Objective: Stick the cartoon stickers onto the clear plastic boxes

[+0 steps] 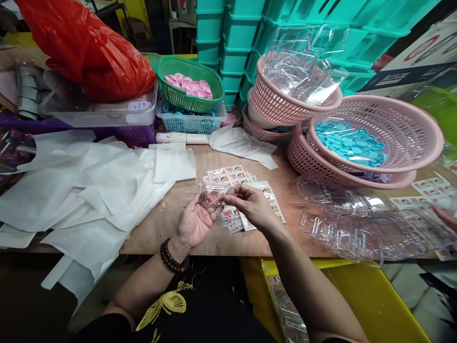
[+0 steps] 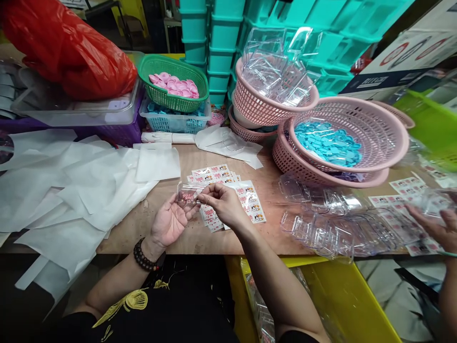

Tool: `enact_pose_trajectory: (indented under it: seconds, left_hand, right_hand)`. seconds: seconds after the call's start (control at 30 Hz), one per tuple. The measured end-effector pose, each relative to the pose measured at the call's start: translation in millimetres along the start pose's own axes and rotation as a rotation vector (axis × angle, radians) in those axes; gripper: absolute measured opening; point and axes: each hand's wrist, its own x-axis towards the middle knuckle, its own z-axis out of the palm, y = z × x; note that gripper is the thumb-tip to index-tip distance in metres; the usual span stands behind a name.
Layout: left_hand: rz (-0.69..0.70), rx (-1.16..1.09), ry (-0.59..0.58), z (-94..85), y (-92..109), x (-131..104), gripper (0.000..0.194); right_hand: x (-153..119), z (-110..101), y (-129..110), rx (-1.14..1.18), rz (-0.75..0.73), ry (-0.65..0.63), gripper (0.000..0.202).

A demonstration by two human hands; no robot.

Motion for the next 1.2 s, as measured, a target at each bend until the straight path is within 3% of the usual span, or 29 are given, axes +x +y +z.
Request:
enact_pose_trajectory:
  seconds: [0.77, 0.9, 1.0, 1.07, 1.13, 1.2]
  left_hand:
    - [0.059, 0.031, -0.032, -2.2, -2, 0, 0.036]
    - [0.134, 0.099, -0.059, -3.8, -9, 3, 0.017]
    - [0.177, 0.113, 0.014, -7.3, -13, 7, 0.014]
    - [0.181, 0.138, 0.011, -11.1, -12, 7, 0.010]
    - [0.110, 0.220, -0.097, -15.4, -11, 4, 0.012]
    - [-0.062, 0.359, -0.267, -19.5, -10, 1, 0.025]
  right_hand:
    - [3, 8, 3, -0.155, -0.054, 0.070, 0.047]
    - [-4, 15, 6, -0.440, -0.104, 0.131, 0.044]
    - [-13, 20, 7, -0.808, -0.145, 0.329, 0.043]
    - [-17, 19, 7, -0.929, -0.193, 0.446, 0.061]
    - [-23, 11, 8, -0.873, -0.233, 0.359, 0.078]
    - [-37, -7, 8, -0.710, -0.187, 0.126, 0.080]
